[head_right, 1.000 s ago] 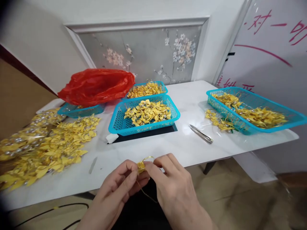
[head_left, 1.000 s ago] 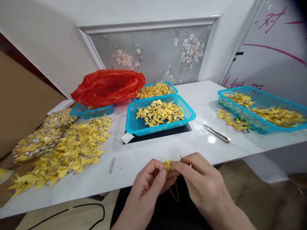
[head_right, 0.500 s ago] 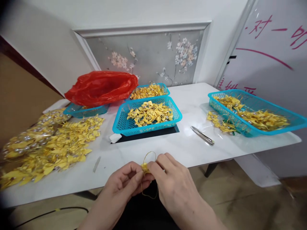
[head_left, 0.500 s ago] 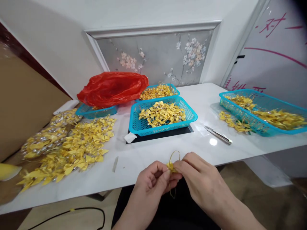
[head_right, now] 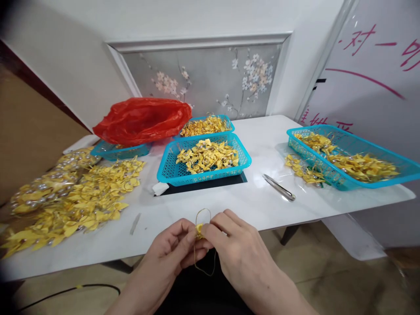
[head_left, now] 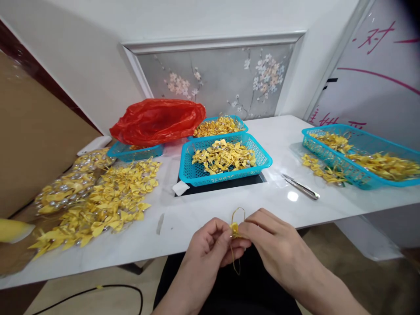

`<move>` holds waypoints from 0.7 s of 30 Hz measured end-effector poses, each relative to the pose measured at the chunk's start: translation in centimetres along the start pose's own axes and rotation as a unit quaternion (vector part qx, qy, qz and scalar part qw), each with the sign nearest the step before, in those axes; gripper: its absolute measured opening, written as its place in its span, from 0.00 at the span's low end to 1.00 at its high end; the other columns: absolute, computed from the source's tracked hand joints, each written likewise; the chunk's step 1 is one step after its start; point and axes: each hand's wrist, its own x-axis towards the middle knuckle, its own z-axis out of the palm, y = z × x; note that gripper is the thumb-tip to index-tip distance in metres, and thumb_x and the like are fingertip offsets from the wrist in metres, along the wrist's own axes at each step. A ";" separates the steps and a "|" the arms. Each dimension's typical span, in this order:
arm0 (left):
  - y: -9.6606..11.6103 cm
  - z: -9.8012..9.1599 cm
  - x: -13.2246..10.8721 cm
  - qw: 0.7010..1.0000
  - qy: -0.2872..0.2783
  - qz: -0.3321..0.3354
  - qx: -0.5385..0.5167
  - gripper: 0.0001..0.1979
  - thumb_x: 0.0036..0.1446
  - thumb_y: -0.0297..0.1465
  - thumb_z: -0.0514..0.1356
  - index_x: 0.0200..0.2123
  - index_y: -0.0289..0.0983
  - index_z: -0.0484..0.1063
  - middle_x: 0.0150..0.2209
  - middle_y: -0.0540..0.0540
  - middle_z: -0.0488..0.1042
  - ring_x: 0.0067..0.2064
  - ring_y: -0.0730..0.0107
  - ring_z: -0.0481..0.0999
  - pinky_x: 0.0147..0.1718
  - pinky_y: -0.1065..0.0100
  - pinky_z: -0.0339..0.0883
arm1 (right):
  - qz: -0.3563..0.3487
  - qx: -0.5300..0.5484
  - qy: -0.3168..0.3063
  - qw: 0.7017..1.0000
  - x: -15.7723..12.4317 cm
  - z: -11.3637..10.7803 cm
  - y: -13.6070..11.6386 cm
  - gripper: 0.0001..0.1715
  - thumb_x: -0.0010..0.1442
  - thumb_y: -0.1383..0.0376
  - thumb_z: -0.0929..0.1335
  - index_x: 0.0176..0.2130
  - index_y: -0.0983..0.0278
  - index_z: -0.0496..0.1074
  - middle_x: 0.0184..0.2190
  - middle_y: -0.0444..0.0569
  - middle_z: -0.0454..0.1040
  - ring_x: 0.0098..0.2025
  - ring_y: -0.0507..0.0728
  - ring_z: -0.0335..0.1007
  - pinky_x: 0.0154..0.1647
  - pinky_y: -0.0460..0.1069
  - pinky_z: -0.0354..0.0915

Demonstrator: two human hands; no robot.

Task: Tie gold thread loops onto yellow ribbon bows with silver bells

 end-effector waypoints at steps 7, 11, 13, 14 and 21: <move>-1.0 -0.3 0.7 0.998 0.009 0.052 0.045 0.14 0.53 0.40 0.69 0.27 0.35 0.74 0.28 0.52 0.74 0.33 0.74 0.74 0.37 0.73 0.73 | -0.004 -0.001 0.004 1.000 -0.2 0.5 -0.8 0.14 0.71 0.73 0.56 0.41 0.64 0.67 0.32 0.48 0.73 0.34 0.55 0.69 0.32 0.47 0.68; -1.0 0.0 0.8 0.996 0.016 0.071 0.042 0.15 0.54 0.40 0.68 0.27 0.35 0.73 0.26 0.53 0.72 0.31 0.74 0.72 0.34 0.74 0.71 | -0.014 -0.047 0.015 0.999 -0.4 1.0 -1.2 0.14 0.70 0.73 0.56 0.46 0.66 0.68 0.33 0.49 0.74 0.34 0.57 0.71 0.32 0.50 0.69; -0.9 0.2 0.7 0.996 0.023 0.075 0.036 0.15 0.54 0.38 0.69 0.25 0.35 0.71 0.24 0.53 0.71 0.29 0.76 0.70 0.30 0.76 0.68 | -0.035 -0.071 0.022 0.997 -0.5 1.1 -1.4 0.15 0.70 0.73 0.57 0.47 0.67 0.69 0.34 0.51 0.75 0.35 0.59 0.72 0.32 0.51 0.69; -0.8 0.3 0.7 0.996 0.025 0.076 0.032 0.15 0.53 0.38 0.69 0.25 0.35 0.71 0.24 0.54 0.71 0.28 0.76 0.69 0.28 0.77 0.67 | -0.045 -0.083 0.027 0.995 -0.6 1.2 -1.5 0.15 0.70 0.73 0.57 0.47 0.67 0.70 0.35 0.52 0.75 0.35 0.59 0.72 0.32 0.52 0.69; -0.5 0.3 0.3 0.997 0.038 0.074 0.009 0.17 0.50 0.40 0.70 0.24 0.35 0.69 0.23 0.56 0.70 0.27 0.78 0.69 0.31 0.77 0.69 | -0.037 -0.064 0.084 0.994 -0.2 1.1 -2.1 0.15 0.69 0.73 0.59 0.40 0.64 0.72 0.36 0.50 0.77 0.36 0.58 0.74 0.35 0.50 0.68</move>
